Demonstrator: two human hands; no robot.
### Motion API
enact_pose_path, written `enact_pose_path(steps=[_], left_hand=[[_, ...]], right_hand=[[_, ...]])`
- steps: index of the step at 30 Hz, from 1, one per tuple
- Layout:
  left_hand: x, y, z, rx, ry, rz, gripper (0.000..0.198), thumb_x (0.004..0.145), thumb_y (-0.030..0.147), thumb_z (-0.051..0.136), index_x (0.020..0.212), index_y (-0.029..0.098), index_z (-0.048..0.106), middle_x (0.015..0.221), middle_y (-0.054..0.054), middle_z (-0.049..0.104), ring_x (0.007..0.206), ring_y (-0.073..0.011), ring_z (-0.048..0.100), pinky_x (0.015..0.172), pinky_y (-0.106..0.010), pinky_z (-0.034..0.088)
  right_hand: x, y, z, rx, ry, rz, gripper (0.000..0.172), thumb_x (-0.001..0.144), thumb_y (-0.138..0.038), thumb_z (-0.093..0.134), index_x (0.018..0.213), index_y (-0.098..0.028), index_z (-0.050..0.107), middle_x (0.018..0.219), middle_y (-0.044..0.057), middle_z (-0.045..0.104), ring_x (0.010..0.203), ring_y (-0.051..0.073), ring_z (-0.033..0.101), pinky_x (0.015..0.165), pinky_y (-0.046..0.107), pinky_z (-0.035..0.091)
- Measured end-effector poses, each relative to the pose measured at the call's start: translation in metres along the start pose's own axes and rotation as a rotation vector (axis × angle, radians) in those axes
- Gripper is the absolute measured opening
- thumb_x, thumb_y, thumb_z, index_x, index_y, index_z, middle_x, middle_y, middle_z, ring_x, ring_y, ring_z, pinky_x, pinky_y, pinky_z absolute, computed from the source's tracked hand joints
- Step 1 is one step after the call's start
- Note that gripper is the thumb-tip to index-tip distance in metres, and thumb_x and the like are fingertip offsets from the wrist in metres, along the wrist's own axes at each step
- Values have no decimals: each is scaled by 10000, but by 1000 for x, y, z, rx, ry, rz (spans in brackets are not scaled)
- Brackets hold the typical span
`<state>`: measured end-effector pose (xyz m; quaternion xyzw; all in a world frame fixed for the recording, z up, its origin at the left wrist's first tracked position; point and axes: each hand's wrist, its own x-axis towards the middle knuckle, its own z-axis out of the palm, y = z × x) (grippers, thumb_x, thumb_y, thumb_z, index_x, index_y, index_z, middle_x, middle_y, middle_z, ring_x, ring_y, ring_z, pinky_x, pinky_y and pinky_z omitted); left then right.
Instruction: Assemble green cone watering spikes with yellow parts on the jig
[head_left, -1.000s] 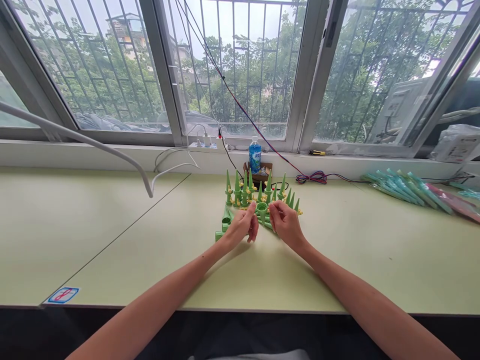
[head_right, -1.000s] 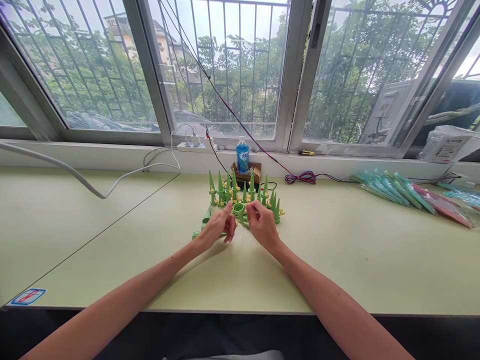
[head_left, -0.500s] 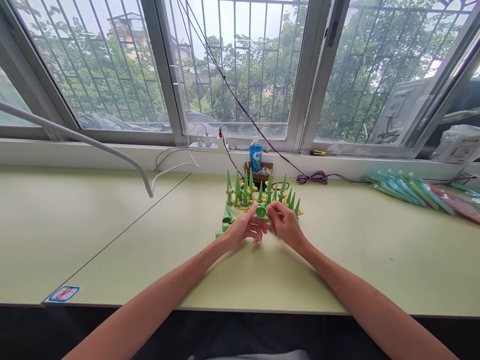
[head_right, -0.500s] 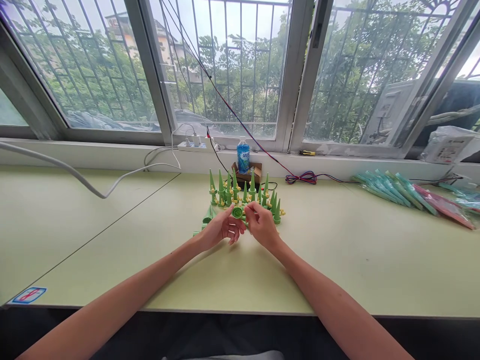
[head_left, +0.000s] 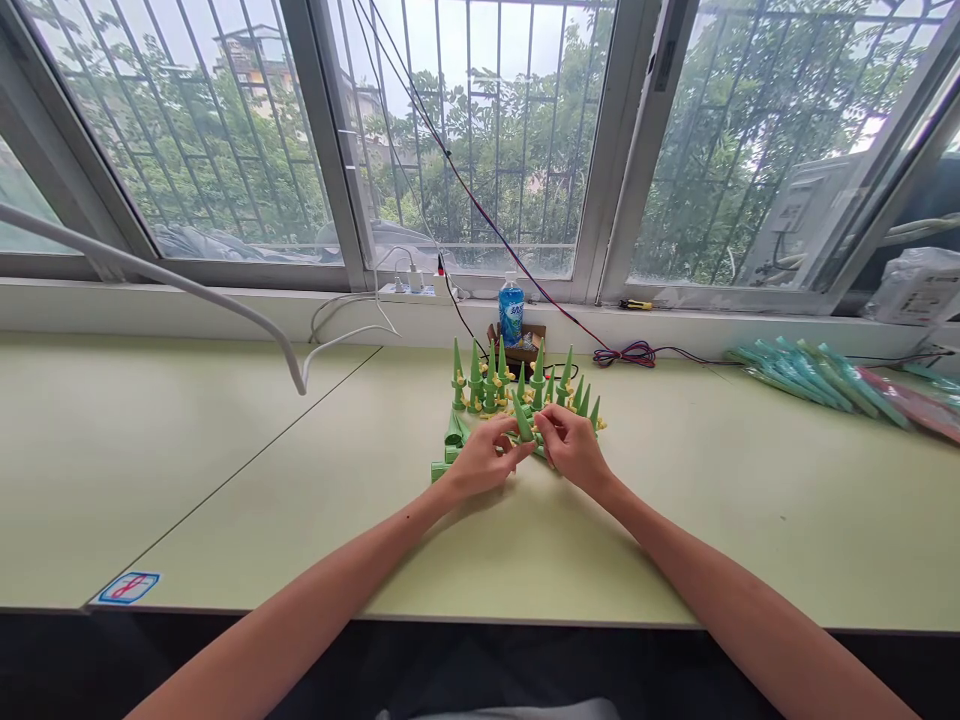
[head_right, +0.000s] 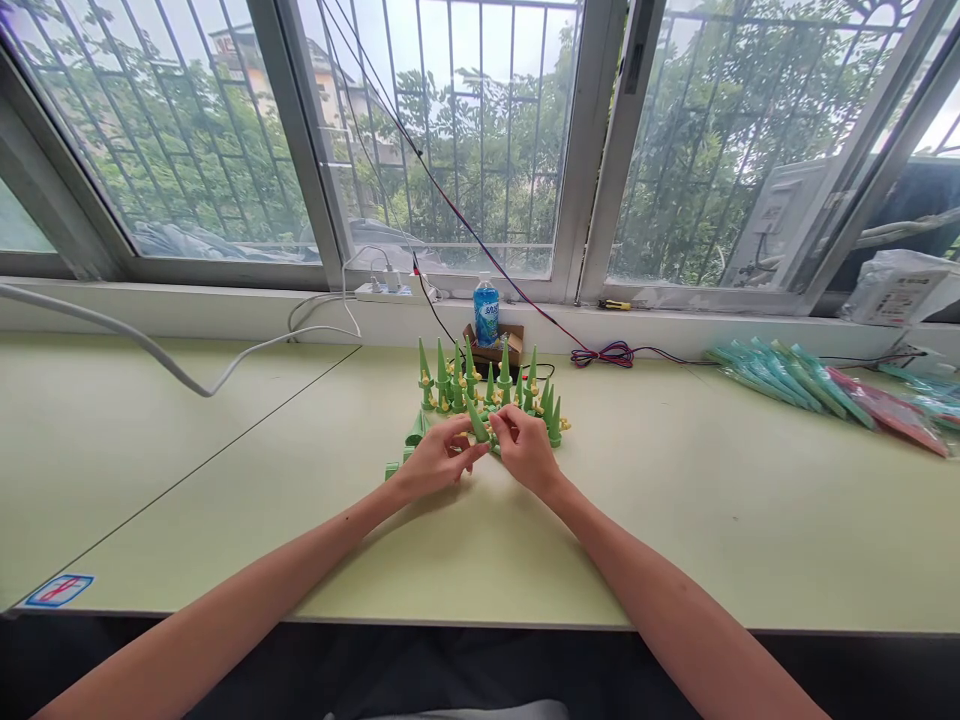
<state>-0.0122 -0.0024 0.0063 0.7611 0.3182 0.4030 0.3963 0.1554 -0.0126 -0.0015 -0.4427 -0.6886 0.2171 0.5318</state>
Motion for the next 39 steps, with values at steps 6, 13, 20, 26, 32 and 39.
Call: enact_pose_path(steps=[6, 13, 20, 26, 32, 39], left_hand=[[1, -4, 4, 128, 76, 83, 225, 820, 364, 612, 977, 215, 675, 991, -59, 527, 579, -74, 513, 499, -220, 499], [4, -5, 5, -27, 135, -62, 415, 776, 442, 657, 1100, 204, 558, 1043, -77, 566, 502, -75, 570, 361, -203, 451], [8, -2, 1, -416, 42, -366, 486, 783, 622, 564, 795, 138, 538, 669, -13, 547, 451, -93, 561, 356, -188, 426], [8, 4, 1, -533, -119, -476, 545, 773, 649, 559, 738, 105, 581, 634, -41, 570, 465, -85, 543, 391, -190, 413], [6, 1, -1, -473, -63, -314, 409, 774, 533, 643, 747, 135, 548, 577, 17, 521, 480, -67, 519, 454, -187, 439], [4, 1, 1, -201, -1, -75, 381, 704, 454, 728, 894, 156, 585, 609, 37, 520, 462, -89, 530, 352, -187, 416]], right_hand=[[0, 3, 3, -100, 52, -37, 343, 901, -421, 477, 668, -176, 534, 555, -25, 465, 495, 100, 368, 480, 236, 292], [-1, 1, 3, -74, 108, -29, 346, 918, -455, 443, 699, -193, 504, 526, -37, 418, 478, 106, 367, 466, 234, 292], [-2, 2, 2, -1, 113, -7, 321, 929, -468, 429, 751, -209, 492, 520, -42, 407, 449, 108, 378, 446, 232, 306], [-3, -1, 2, 50, 20, -26, 295, 925, -454, 445, 777, -207, 506, 536, -51, 408, 448, 100, 379, 454, 225, 319], [-2, 0, 2, 33, 16, -18, 283, 921, -431, 454, 763, -201, 498, 528, -50, 410, 450, 100, 375, 454, 226, 299], [0, 1, 2, -59, 56, -13, 346, 916, -416, 450, 656, -189, 463, 510, -41, 391, 467, 97, 340, 459, 231, 266]])
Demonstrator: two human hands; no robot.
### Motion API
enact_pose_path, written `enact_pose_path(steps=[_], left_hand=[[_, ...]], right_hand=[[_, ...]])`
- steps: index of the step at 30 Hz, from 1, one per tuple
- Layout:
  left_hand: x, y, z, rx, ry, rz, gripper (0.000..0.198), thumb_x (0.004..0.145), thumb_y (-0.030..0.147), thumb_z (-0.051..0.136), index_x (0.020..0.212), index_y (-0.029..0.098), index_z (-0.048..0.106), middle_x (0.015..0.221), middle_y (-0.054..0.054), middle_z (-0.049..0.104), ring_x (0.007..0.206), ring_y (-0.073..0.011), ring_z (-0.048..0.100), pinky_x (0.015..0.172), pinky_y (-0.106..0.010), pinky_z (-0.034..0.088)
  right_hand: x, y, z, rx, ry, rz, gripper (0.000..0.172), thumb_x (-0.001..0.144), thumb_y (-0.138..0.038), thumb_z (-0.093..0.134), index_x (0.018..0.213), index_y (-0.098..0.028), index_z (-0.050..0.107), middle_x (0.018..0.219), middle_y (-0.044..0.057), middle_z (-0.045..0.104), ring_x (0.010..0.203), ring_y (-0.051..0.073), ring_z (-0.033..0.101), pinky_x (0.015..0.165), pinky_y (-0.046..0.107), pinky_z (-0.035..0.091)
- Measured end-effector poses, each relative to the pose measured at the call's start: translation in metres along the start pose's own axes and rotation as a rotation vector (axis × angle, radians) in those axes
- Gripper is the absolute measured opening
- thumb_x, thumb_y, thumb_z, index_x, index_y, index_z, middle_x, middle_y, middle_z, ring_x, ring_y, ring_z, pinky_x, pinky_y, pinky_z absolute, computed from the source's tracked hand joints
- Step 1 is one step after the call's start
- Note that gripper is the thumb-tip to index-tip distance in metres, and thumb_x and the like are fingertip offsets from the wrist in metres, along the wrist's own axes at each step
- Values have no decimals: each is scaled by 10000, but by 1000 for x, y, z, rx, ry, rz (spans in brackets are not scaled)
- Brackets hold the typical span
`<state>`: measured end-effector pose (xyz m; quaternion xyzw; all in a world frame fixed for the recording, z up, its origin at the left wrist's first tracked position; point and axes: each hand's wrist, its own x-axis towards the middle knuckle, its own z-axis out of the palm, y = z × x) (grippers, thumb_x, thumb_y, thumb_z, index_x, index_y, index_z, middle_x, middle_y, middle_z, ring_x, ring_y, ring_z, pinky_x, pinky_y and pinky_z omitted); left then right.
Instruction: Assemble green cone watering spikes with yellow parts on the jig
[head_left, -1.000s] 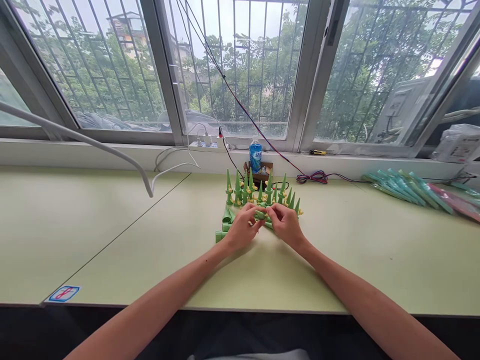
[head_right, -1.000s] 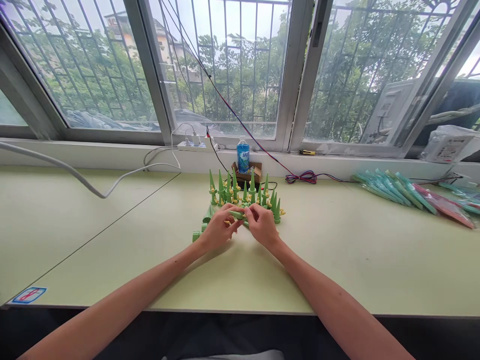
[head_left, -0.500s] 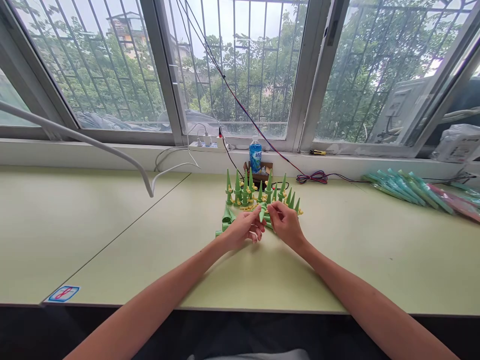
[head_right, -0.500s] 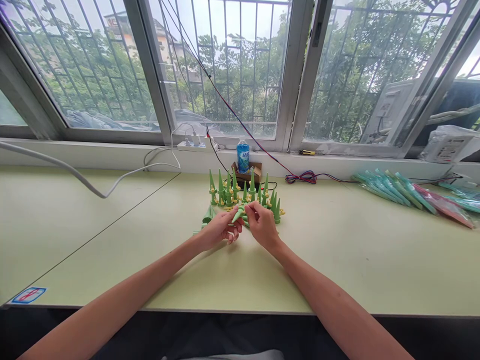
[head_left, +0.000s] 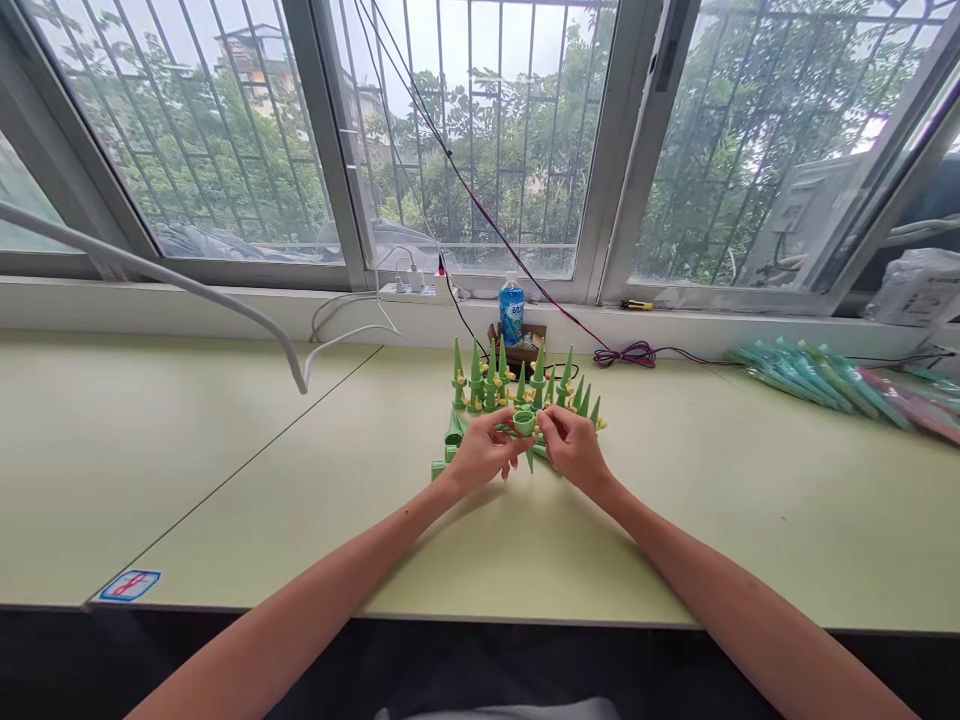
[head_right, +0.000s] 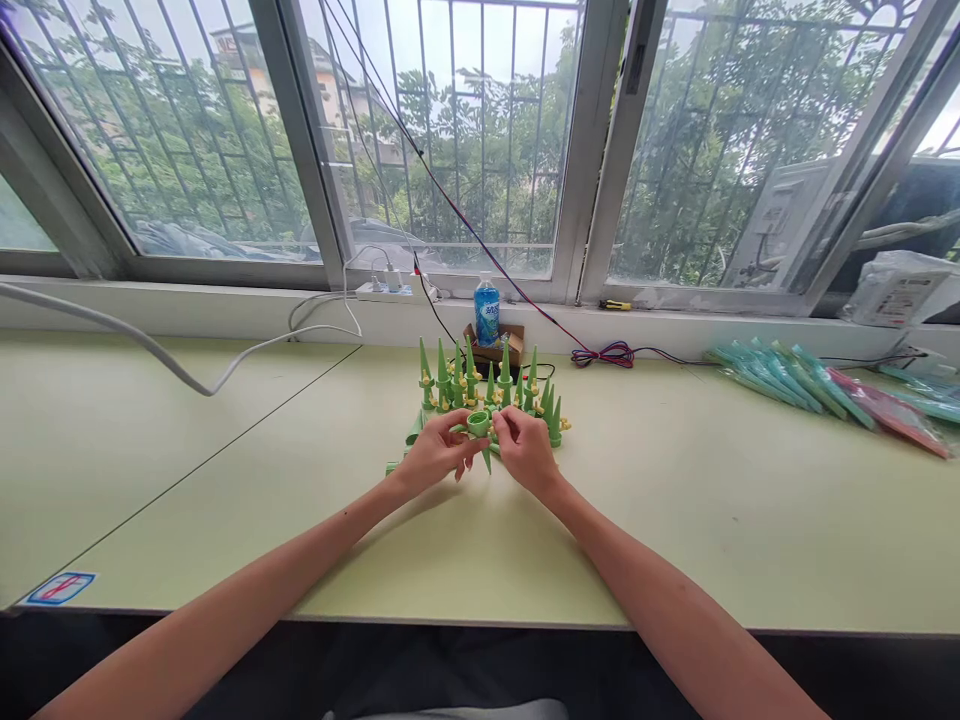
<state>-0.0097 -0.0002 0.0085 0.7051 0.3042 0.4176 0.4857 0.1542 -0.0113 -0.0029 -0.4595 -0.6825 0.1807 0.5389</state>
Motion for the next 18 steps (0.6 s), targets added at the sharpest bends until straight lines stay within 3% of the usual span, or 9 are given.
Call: enact_pose_path(steps=[5, 9, 15, 18], left_hand=[[1, -5, 2, 118, 127, 73, 382, 713, 444, 714, 946, 164, 598, 835, -14, 557, 487, -66, 528, 331, -182, 412], [0, -4, 3, 144, 138, 71, 363, 734, 402, 700, 980, 177, 558, 890, -16, 573, 462, -52, 530, 352, -182, 418], [2, -2, 3, -46, 114, -140, 292, 735, 333, 686, 836, 184, 457, 748, 20, 540, 442, -76, 545, 337, -186, 410], [4, 1, 2, -234, 79, -262, 294, 800, 433, 604, 781, 172, 470, 718, 0, 534, 456, -90, 543, 326, -195, 398]], right_hand=[[0, 0, 1, -13, 14, -16, 343, 914, -410, 458, 655, -186, 482, 528, -36, 399, 486, 99, 345, 467, 233, 267], [-2, 0, 2, 32, -13, 13, 321, 929, -427, 439, 718, -192, 499, 527, -39, 421, 470, 100, 367, 464, 232, 281], [-3, 0, 2, 141, 8, 23, 311, 943, -454, 415, 773, -203, 484, 520, -54, 387, 442, 96, 358, 443, 230, 277], [-4, -1, 2, 176, 2, 15, 304, 946, -450, 414, 779, -206, 483, 530, -56, 382, 440, 91, 355, 444, 227, 285]])
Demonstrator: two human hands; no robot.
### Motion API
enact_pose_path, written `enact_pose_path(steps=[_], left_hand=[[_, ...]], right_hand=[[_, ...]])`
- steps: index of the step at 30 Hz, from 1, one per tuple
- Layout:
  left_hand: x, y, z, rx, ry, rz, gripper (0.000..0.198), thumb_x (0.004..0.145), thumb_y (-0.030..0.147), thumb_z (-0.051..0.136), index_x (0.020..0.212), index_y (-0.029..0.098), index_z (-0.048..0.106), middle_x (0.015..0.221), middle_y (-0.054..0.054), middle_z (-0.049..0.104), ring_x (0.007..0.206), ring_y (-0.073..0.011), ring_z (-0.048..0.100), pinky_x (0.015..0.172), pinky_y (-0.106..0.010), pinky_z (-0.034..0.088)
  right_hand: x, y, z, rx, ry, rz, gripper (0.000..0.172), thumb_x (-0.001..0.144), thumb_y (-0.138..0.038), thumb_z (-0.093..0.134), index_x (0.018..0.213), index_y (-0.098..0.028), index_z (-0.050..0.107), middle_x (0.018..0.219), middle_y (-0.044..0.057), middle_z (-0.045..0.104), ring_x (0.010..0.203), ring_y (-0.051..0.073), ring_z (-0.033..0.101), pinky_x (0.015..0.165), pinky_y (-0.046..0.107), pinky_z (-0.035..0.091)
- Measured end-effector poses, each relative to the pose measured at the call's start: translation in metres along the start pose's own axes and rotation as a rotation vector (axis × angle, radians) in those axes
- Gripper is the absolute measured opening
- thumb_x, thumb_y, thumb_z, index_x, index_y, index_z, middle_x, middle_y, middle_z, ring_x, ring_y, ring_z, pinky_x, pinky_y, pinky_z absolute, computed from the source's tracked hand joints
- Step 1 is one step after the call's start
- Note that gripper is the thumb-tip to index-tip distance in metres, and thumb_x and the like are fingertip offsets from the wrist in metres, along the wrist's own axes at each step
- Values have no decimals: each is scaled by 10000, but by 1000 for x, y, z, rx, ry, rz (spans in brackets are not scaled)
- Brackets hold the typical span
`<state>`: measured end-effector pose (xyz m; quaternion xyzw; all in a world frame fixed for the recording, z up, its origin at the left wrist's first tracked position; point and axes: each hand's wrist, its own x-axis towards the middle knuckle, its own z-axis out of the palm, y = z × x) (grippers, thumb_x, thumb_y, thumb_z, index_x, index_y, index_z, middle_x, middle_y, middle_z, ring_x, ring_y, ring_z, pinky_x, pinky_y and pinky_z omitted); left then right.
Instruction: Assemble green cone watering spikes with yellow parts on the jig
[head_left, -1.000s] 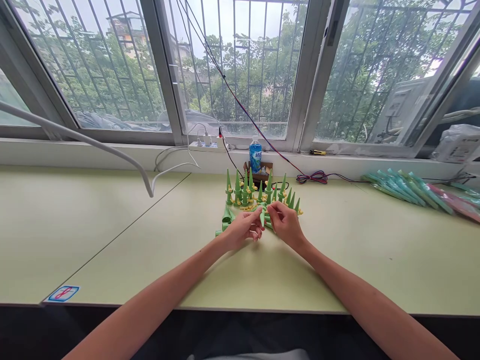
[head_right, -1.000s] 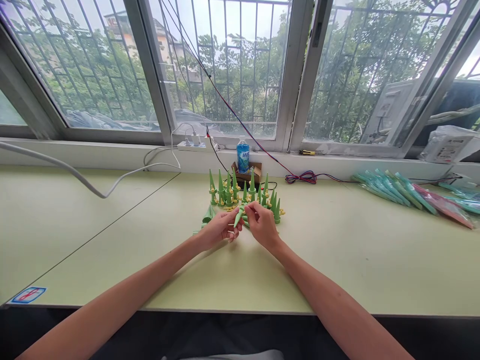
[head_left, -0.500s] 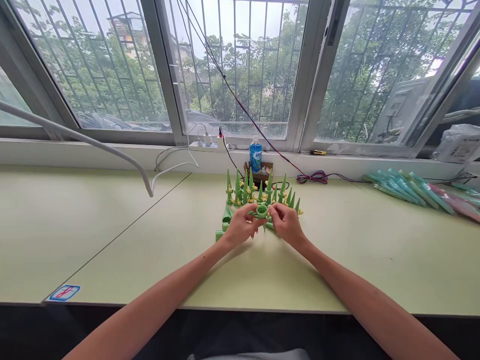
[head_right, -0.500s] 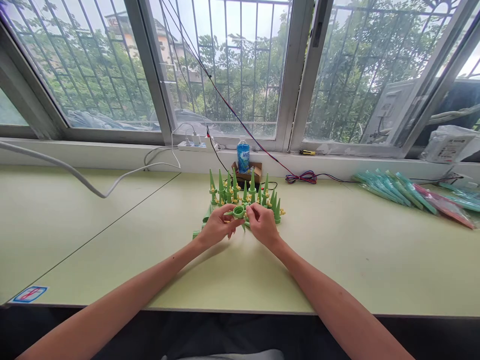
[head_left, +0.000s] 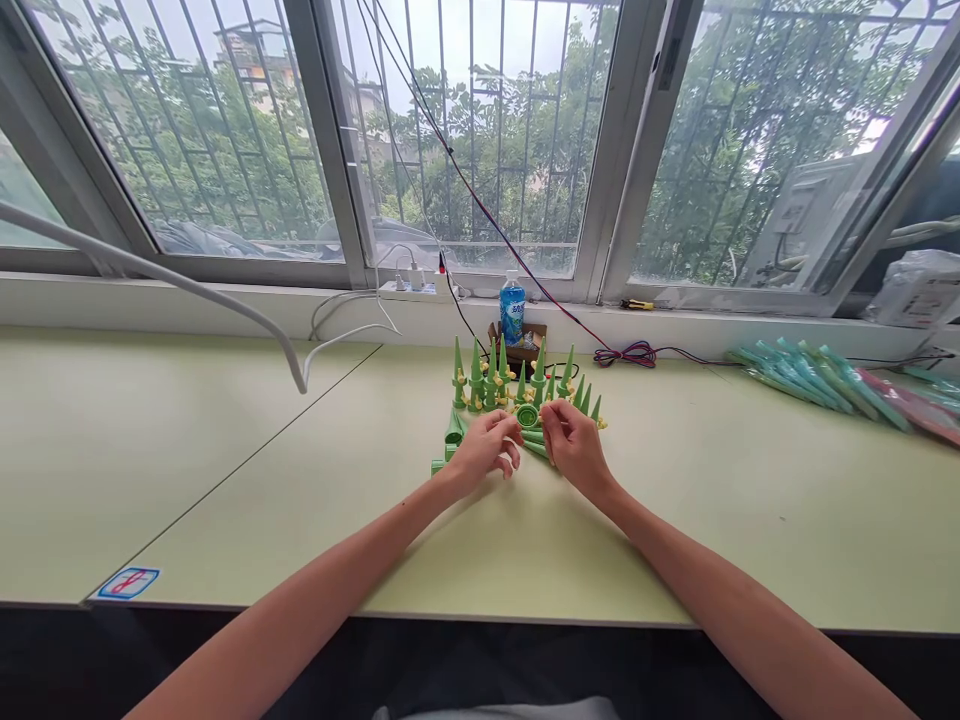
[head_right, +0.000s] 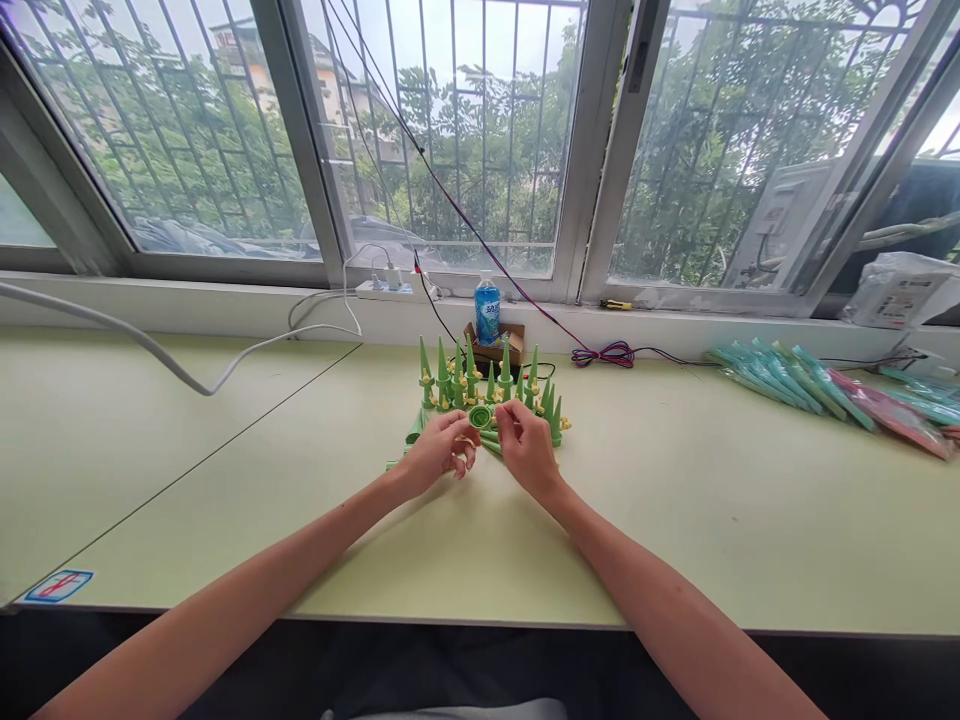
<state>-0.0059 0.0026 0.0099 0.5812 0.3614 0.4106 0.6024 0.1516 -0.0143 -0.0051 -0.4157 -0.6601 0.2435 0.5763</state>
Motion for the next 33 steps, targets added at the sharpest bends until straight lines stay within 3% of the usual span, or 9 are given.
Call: enact_pose_path(steps=[6, 13, 18, 24, 27, 33], left_hand=[[0, 6, -1, -119, -86, -164, 476, 803, 595, 548, 751, 122, 551, 709, -47, 553, 462, -95, 522, 322, -204, 385], [0, 4, -4, -160, -104, -127, 402, 798, 523, 610, 819, 124, 560, 755, -42, 571, 487, -80, 527, 377, -199, 416], [-2, 5, -4, -76, -95, -29, 351, 751, 448, 692, 832, 136, 553, 656, 27, 466, 490, -80, 531, 385, -190, 404], [-7, 5, -1, 100, -57, 141, 381, 698, 437, 733, 892, 166, 548, 818, -2, 570, 502, -69, 544, 390, -199, 420], [-6, 2, 0, 196, -39, 210, 365, 720, 438, 706, 916, 182, 536, 768, 6, 569, 487, -76, 536, 375, -194, 406], [-7, -3, 2, 468, 69, 446, 181, 782, 340, 641, 878, 194, 593, 941, -42, 527, 579, -73, 524, 415, -175, 411]], right_hand=[[0, -1, -1, -6, -60, -16, 288, 946, -429, 426, 776, -204, 487, 550, -55, 390, 455, 86, 359, 456, 221, 300], [0, 0, -1, -22, -77, -17, 274, 942, -423, 430, 781, -206, 477, 556, -56, 398, 458, 88, 362, 466, 221, 306], [1, 0, -1, -90, -59, -13, 289, 933, -415, 438, 739, -203, 462, 534, -54, 382, 463, 94, 345, 464, 227, 279], [4, 1, -1, -199, 1, -33, 316, 916, -385, 459, 665, -192, 454, 528, -50, 369, 492, 98, 321, 483, 237, 259], [4, 1, -1, -229, 11, -33, 326, 912, -379, 458, 648, -188, 453, 538, -48, 376, 505, 99, 323, 498, 240, 264], [4, 1, 0, -243, 12, -19, 347, 910, -403, 451, 642, -185, 474, 542, -42, 387, 504, 102, 322, 495, 245, 264]])
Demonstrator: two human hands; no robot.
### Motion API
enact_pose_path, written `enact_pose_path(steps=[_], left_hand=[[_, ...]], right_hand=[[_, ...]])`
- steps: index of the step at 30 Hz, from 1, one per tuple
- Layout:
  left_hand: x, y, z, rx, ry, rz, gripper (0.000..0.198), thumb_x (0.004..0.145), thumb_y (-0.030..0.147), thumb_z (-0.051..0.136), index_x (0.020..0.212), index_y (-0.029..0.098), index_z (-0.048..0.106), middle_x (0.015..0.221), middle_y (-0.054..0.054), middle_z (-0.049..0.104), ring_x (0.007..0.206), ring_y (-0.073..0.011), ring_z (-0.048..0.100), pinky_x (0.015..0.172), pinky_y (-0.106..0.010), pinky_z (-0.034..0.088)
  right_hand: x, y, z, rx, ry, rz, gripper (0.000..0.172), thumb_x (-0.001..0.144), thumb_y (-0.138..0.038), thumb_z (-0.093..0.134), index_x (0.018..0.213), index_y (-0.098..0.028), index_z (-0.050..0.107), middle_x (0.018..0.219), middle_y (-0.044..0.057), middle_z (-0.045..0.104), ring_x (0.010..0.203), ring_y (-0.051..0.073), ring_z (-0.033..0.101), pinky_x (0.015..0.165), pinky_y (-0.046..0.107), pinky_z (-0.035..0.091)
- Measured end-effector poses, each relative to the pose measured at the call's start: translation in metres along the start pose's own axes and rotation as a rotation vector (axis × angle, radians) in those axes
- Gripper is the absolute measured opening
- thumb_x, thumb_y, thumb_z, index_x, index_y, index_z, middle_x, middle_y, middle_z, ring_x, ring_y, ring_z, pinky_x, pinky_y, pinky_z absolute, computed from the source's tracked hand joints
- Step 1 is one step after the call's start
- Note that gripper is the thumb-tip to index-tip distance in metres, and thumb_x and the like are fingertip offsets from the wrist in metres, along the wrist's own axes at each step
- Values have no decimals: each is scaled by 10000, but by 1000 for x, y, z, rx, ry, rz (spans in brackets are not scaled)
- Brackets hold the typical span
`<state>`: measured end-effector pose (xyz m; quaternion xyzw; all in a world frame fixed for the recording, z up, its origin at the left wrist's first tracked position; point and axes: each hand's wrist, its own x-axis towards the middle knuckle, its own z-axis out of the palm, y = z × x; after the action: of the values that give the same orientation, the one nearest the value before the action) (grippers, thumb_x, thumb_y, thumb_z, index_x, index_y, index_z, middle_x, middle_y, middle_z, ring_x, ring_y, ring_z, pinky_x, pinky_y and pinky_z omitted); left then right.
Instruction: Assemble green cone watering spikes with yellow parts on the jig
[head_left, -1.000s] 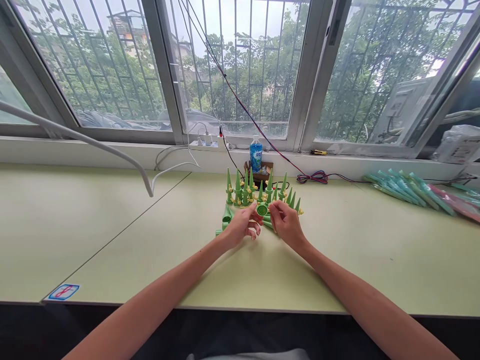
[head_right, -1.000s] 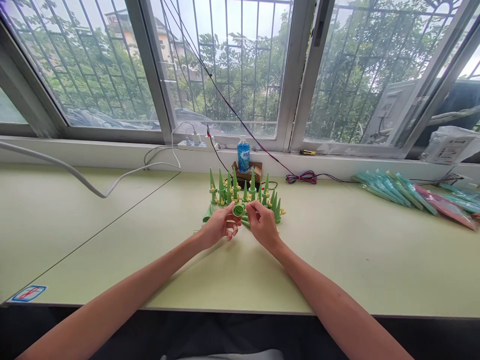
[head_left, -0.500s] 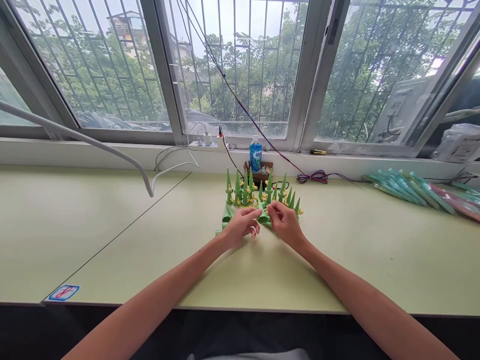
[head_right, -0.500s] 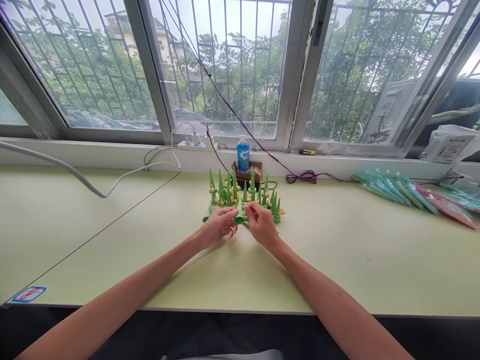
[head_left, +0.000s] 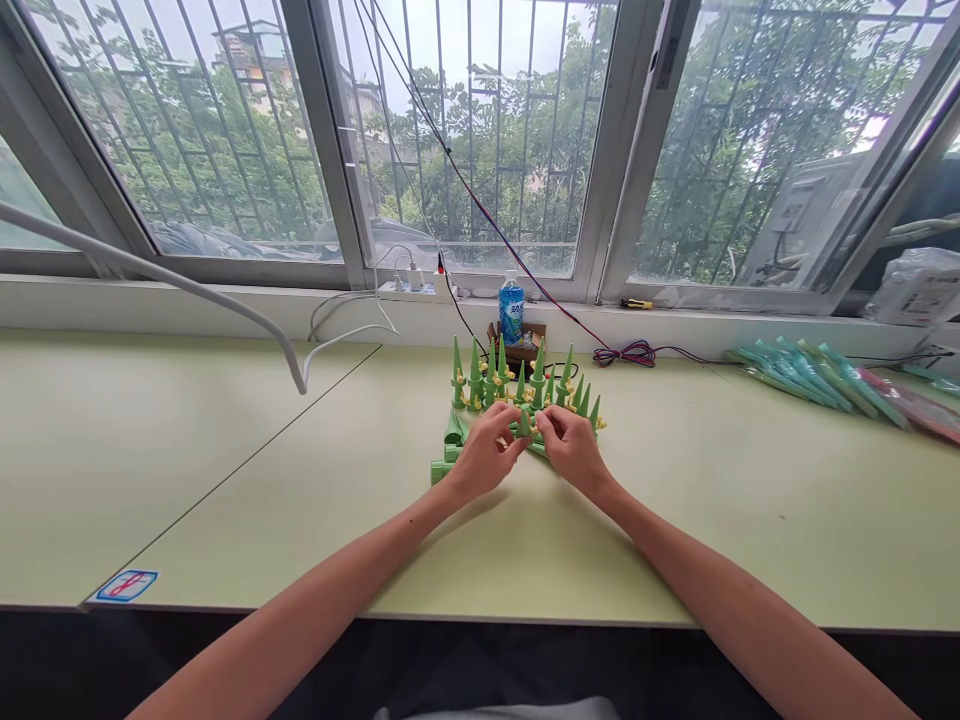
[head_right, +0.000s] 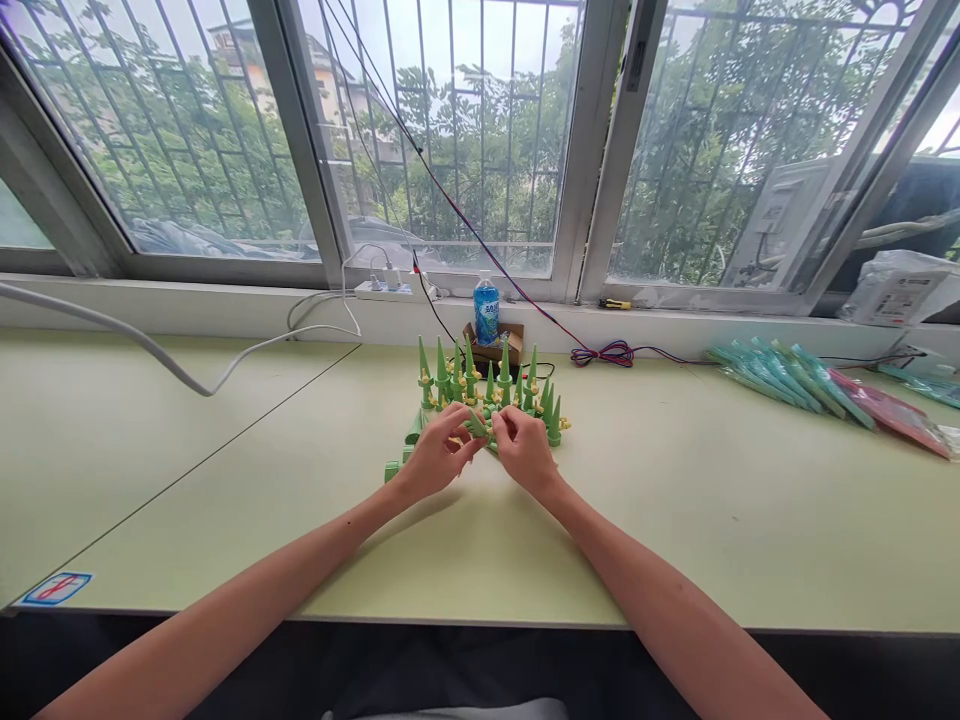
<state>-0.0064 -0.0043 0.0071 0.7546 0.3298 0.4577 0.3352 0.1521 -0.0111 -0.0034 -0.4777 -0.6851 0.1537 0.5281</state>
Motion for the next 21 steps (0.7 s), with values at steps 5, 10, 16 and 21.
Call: enact_pose_path(steps=[5, 10, 16, 21], left_hand=[[0, 1, 0, 23, 36, 5, 256, 805, 321, 612, 1030, 212, 554, 1049, -62, 522, 563, -61, 525, 429, -186, 442], [3, 1, 0, -207, 23, -190, 340, 803, 468, 613, 929, 184, 475, 788, -8, 554, 498, -90, 555, 419, -224, 479], [7, 7, -2, -551, -79, -475, 425, 791, 532, 625, 944, 177, 448, 675, -6, 593, 523, -111, 585, 478, -240, 500], [5, 7, -3, -578, -134, -426, 438, 752, 486, 690, 954, 160, 480, 632, 27, 541, 511, -91, 559, 479, -220, 475]], right_hand=[[0, 1, 0, 28, 50, 6, 339, 919, -412, 448, 663, -190, 463, 544, -41, 387, 502, 102, 337, 489, 239, 264], [-1, 1, -1, 102, 74, 44, 323, 939, -436, 421, 718, -203, 447, 530, -48, 378, 476, 102, 347, 465, 231, 269], [-3, -1, 0, 160, -6, -4, 326, 942, -468, 408, 767, -204, 484, 555, -49, 388, 463, 95, 338, 458, 227, 291], [-4, -1, 0, 172, -56, -14, 318, 938, -464, 420, 770, -203, 487, 566, -52, 384, 468, 91, 334, 460, 226, 293]])
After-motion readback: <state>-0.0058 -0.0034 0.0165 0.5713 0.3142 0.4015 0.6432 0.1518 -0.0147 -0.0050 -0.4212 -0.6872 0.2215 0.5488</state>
